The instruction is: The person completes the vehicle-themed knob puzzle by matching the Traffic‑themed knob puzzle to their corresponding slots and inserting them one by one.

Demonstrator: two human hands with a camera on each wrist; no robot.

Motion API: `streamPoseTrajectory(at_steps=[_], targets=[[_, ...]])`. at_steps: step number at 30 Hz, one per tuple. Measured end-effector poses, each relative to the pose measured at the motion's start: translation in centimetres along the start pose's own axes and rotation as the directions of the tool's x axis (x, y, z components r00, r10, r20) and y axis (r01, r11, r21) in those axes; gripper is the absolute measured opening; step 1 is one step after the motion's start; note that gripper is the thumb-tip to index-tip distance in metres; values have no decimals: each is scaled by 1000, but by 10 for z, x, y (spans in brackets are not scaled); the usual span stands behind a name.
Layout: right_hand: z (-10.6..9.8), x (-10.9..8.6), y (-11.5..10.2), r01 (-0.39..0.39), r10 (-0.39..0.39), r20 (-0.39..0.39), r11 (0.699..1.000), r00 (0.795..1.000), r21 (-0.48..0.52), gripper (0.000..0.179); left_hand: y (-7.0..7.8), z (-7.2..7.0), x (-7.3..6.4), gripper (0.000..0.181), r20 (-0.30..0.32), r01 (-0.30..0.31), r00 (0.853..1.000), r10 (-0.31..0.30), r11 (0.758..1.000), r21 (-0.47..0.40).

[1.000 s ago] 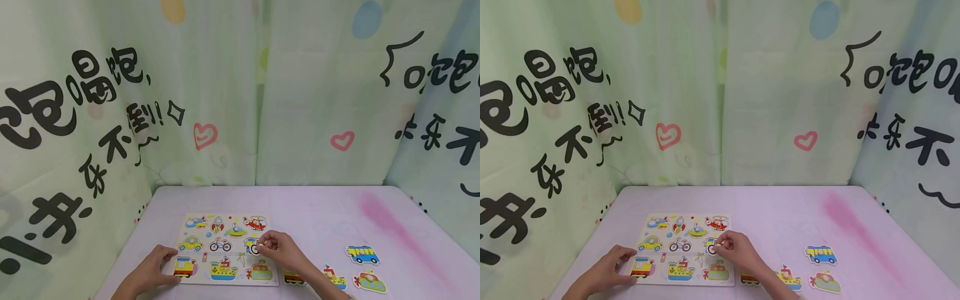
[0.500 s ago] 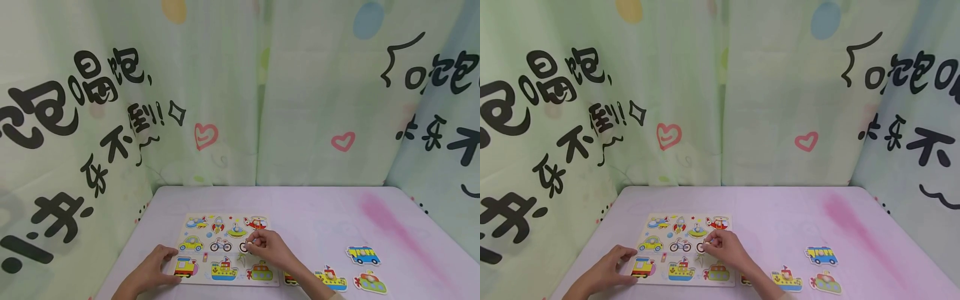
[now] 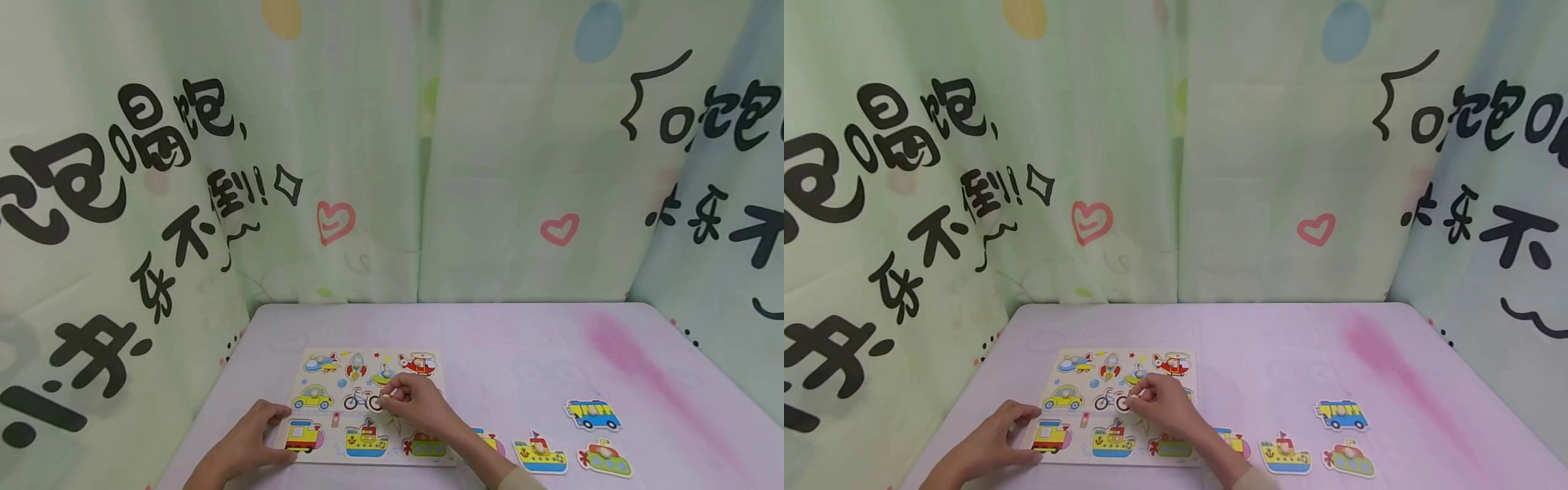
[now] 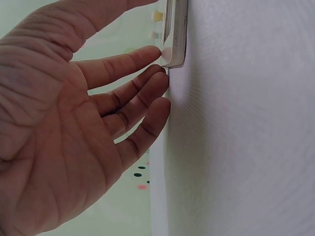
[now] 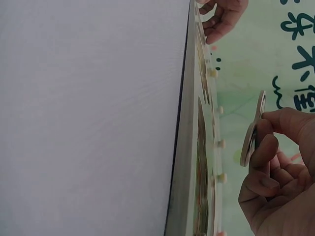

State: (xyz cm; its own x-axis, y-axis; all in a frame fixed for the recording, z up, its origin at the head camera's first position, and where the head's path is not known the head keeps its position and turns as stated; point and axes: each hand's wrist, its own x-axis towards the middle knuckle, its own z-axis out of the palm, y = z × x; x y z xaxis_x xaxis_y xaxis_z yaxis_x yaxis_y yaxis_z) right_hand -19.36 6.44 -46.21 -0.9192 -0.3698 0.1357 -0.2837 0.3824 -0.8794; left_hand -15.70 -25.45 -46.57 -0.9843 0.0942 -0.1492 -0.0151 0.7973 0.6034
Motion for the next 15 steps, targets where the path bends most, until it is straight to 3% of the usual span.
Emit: streamPoseTrajectory(at_steps=[10,15], targets=[[16,17,-3,67,-65,39,997,997,-38,12,0,0,0,72,7,4,1000,-4,1000,-3],[21,25,-7,39,-35,48,996,998,-75,11,2,-1,0,72,8,9,1000,-9,1000,-6]])
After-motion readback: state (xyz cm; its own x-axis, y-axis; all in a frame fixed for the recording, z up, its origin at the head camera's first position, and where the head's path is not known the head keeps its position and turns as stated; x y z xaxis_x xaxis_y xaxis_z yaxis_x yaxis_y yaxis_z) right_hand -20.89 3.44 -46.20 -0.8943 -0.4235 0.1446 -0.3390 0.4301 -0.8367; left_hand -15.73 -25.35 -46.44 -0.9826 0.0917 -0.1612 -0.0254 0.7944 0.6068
